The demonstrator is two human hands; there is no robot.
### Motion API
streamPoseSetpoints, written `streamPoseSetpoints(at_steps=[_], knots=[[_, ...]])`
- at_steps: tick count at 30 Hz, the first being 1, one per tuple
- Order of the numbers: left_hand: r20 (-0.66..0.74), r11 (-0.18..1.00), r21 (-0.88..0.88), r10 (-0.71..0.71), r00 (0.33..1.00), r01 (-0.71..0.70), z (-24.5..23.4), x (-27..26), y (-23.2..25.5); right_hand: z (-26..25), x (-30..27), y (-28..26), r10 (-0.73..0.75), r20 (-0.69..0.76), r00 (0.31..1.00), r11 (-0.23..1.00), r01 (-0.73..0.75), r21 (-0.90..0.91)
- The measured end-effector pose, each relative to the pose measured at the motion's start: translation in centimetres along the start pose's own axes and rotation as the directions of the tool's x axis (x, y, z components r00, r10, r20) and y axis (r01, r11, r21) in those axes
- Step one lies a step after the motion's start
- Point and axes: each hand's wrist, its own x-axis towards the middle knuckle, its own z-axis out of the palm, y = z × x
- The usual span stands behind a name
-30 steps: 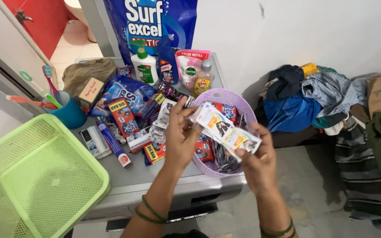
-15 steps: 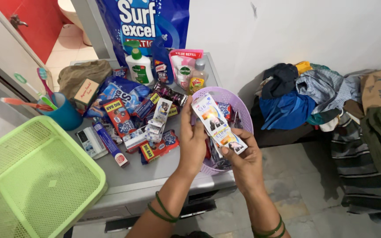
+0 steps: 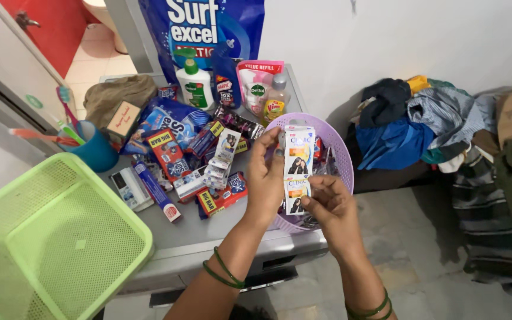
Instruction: The person sorts various household items on a countertop, placing toothbrushes into a cup and arranging small packaged goods into a purple basket. The person then moves the basket and a large blue detergent pouch to a shelf.
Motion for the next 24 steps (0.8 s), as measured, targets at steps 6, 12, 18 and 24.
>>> streamPoseSetpoints(at_steps=[6,12,18,24], knots=[[0.0,0.993,-0.053,-0.102,0.995,0.102,-0.3,0.8,-0.3,1.3,0.3,-0.4,0.023,-0.081,0.996,0.999,-0.025,-0.029],[0.028,0.957,-0.131,-0.257,0.966,0.259,-0.3,1.5,-0.2,2.3,0.7,-1.0,0.018,-0.089,0.996,0.992,-0.029,-0.124],[0.027,0.967,-0.083,-0.24,0.97,0.241,-0.7,1.7,-1.0,2.5,1.4,-1.1,0.066,-0.075,0.995,0.991,-0.074,-0.111],[0.115,0.986,0.139,-0.112,0.987,0.096,-1.4,1.9,-1.2,2.8,2.3,-1.1,0.14,-0.122,0.983,0.97,-0.161,-0.182]])
